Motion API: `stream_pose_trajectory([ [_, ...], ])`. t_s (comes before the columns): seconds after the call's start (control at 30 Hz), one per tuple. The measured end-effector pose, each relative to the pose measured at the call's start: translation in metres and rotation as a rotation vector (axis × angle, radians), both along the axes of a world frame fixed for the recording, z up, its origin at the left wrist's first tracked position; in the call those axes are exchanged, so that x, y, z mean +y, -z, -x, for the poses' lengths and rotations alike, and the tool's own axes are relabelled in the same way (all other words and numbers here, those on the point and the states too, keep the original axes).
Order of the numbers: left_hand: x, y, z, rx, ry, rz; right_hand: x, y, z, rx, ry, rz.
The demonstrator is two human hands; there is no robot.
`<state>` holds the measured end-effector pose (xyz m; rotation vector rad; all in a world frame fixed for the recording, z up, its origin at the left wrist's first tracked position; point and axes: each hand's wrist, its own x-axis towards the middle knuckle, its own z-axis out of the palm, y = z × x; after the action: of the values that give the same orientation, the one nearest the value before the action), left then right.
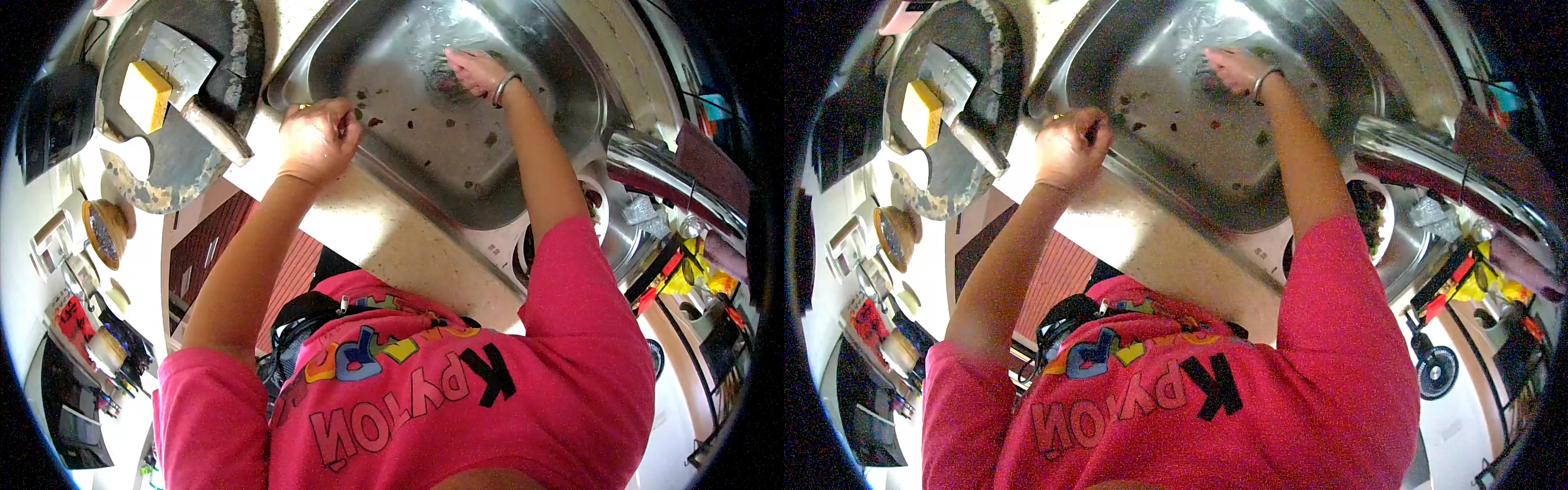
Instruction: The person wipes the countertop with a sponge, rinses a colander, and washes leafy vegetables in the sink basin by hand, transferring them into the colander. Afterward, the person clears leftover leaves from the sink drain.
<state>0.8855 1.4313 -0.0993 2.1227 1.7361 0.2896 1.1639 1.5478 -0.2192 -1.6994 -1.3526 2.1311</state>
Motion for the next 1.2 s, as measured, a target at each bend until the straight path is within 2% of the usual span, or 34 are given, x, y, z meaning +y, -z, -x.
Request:
stream_pose_trajectory([
  [0.03, 0.0, 0.0, 0.0, 0.014, 0.007, -0.005, -0.004, -0.012, -0.004, -0.079, 0.05, -0.047],
  [0.07, -0.001, 0.001, 0.0, 0.028, 0.016, -0.01, -0.011, -0.019, 0.002, -0.407, -0.144, -0.333],
  [0.1, 0.0, 0.002, 0.0, 0.024, 0.023, -0.014, -0.012, -0.002, 0.0, -0.413, -0.137, -0.334],
  [0.17, 0.0, 0.003, 0.0, 0.023, 0.029, -0.022, -0.024, 0.061, -0.001, -0.8, -0.822, -0.723],
  [0.2, 0.0, 0.002, 0.0, 0.026, 0.031, -0.027, -0.029, 0.071, 0.003, -0.799, -0.818, -0.727],
  [0.27, 0.001, 0.0, 0.0, 0.042, 0.027, 0.022, -0.031, 0.082, 0.024, -0.949, -0.663, -0.489],
  [0.3, 0.0, 0.0, 0.001, 0.051, 0.025, 0.022, -0.029, 0.073, 0.033, -0.939, -0.662, -0.493],
  [0.37, 0.0, 0.0, -0.001, 0.004, 0.003, 0.0, -0.024, 0.046, 0.045, -0.951, -0.701, -0.285],
  [0.4, 0.0, 0.0, -0.001, 0.012, -0.007, -0.008, -0.023, 0.049, 0.049, -0.944, -0.703, -0.286],
  [0.47, -0.001, 0.0, 0.0, 0.022, -0.003, -0.009, -0.026, 0.054, 0.054, -0.931, -0.571, -0.187],
  [0.57, 0.0, 0.0, -0.002, 0.022, 0.008, -0.002, -0.033, 0.052, 0.054, -0.91, -0.594, -0.212],
  [0.8, 0.0, 0.001, -0.001, 0.04, 0.03, -0.01, -0.025, 0.084, 0.02, -0.683, -0.706, -0.267],
  [0.93, 0.001, 0.001, 0.0, 0.042, 0.029, -0.01, -0.035, 0.081, 0.016, -0.669, -0.482, -0.302],
  [0.97, 0.001, 0.001, 0.0, 0.044, 0.029, -0.006, -0.041, 0.078, 0.017, -0.686, -0.34, -0.324],
  [1.0, 0.0, 0.001, -0.001, 0.046, 0.029, -0.001, -0.047, 0.071, 0.017, -0.687, -0.341, -0.323],
  [1.1, 0.0, 0.001, 0.0, 0.039, 0.025, 0.008, -0.058, 0.051, 0.018, -0.588, 0.137, -0.409],
  [1.13, 0.0, 0.001, 0.0, 0.037, 0.026, 0.009, -0.055, 0.058, 0.009, -0.59, 0.137, -0.407],
  [1.17, 0.0, 0.001, 0.0, 0.041, 0.023, 0.019, -0.048, 0.064, -0.005, -0.297, 0.407, -0.115],
  [1.2, -0.001, 0.001, -0.001, 0.046, 0.021, 0.029, -0.046, 0.061, -0.008, -0.135, 0.533, 0.029],
])
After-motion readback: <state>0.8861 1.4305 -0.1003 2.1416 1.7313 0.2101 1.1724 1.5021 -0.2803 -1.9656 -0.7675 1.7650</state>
